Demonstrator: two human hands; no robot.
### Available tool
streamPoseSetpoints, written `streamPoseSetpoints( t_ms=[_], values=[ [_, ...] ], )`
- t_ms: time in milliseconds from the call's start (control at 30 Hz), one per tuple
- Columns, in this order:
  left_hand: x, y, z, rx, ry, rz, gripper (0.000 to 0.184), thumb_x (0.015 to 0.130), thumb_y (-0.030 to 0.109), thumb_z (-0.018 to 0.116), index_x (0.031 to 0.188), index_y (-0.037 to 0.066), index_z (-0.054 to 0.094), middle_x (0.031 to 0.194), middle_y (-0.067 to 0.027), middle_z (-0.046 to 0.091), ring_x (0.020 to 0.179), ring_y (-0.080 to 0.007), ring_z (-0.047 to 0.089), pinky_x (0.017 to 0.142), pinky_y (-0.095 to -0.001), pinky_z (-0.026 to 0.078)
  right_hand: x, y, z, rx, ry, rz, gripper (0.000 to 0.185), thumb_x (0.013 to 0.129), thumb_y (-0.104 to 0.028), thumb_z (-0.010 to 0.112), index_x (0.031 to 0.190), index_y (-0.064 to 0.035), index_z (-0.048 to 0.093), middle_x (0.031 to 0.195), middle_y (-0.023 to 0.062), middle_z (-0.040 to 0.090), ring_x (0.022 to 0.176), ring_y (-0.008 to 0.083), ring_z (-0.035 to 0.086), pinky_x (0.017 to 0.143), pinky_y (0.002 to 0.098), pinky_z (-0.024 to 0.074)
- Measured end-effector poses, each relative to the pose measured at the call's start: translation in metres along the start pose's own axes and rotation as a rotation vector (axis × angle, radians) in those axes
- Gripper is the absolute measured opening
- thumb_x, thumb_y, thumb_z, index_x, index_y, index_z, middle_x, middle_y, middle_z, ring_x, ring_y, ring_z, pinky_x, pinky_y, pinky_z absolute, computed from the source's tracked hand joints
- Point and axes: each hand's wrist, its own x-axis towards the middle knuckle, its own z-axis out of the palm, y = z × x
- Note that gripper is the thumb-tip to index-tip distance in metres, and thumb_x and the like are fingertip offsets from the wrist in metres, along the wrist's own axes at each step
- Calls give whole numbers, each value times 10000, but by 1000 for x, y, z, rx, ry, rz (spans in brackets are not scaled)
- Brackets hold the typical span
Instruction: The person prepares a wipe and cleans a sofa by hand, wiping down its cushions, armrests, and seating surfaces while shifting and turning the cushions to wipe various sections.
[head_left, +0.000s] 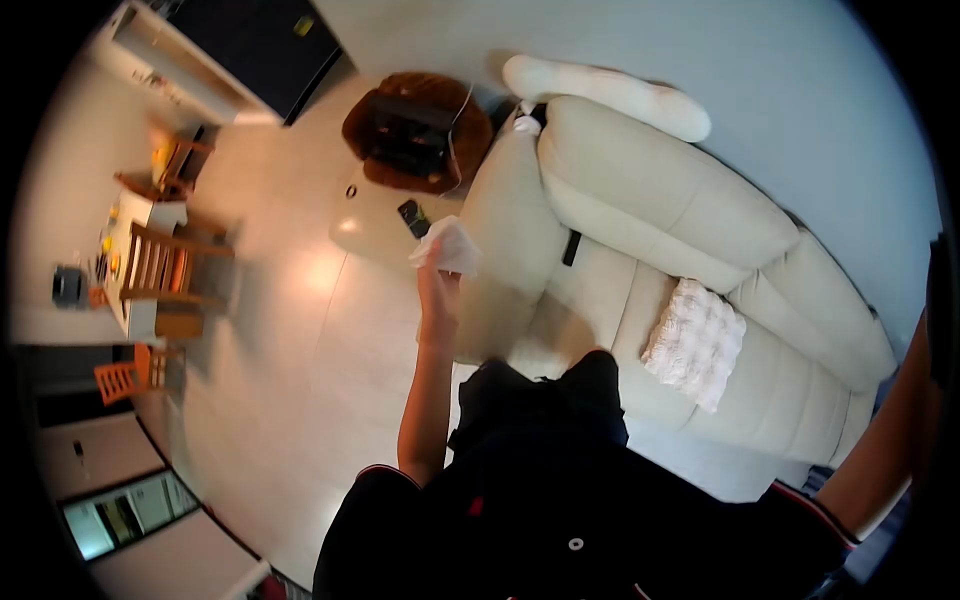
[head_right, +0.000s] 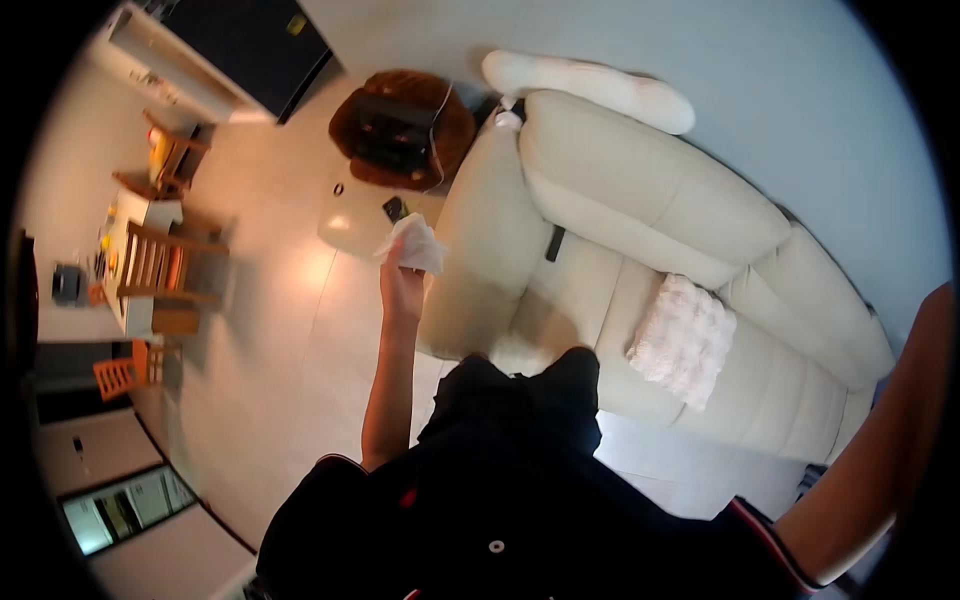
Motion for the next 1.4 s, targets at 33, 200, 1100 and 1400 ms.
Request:
streamPoseSetpoints(
  t_ms=[33,200,1100,1400],
  values=[
    [-4,-4,-4,57,53,50,459,1008,299,538,1340,-19,543,1288,-118,615,1203,-228,579,1039,-395,439,1,17,14,29,-7,-7,292,999,-166,431,1161,-5,613,1153,194,592,1093,299,539,985,438,410],
    [6,-53,-19,243,340,247,374,992,284,599,1228,-1,654,1223,-101,663,1120,-180,618,1010,-344,455,-3,101,79,158,-34,-63,306,1009,-171,420,1184,-6,610,1196,194,591,1140,300,534,1015,450,399],
    [353,-441,266,1434,150,1041,430,932,126,516,1329,-37,492,1362,-254,500,1318,-405,435,1106,-510,323,-512,360,445,86,-720,126,488,879,-212,594,1346,-78,552,1455,132,461,1338,362,427,1113,526,338],
    [215,-544,307,1376,-453,713,625,837,49,519,1453,9,421,1473,-248,436,1391,-391,390,1163,-514,281,-538,369,456,121,-709,186,528,904,-274,523,1400,-92,526,1480,98,434,1377,329,379,1154,525,270]
  ],
)
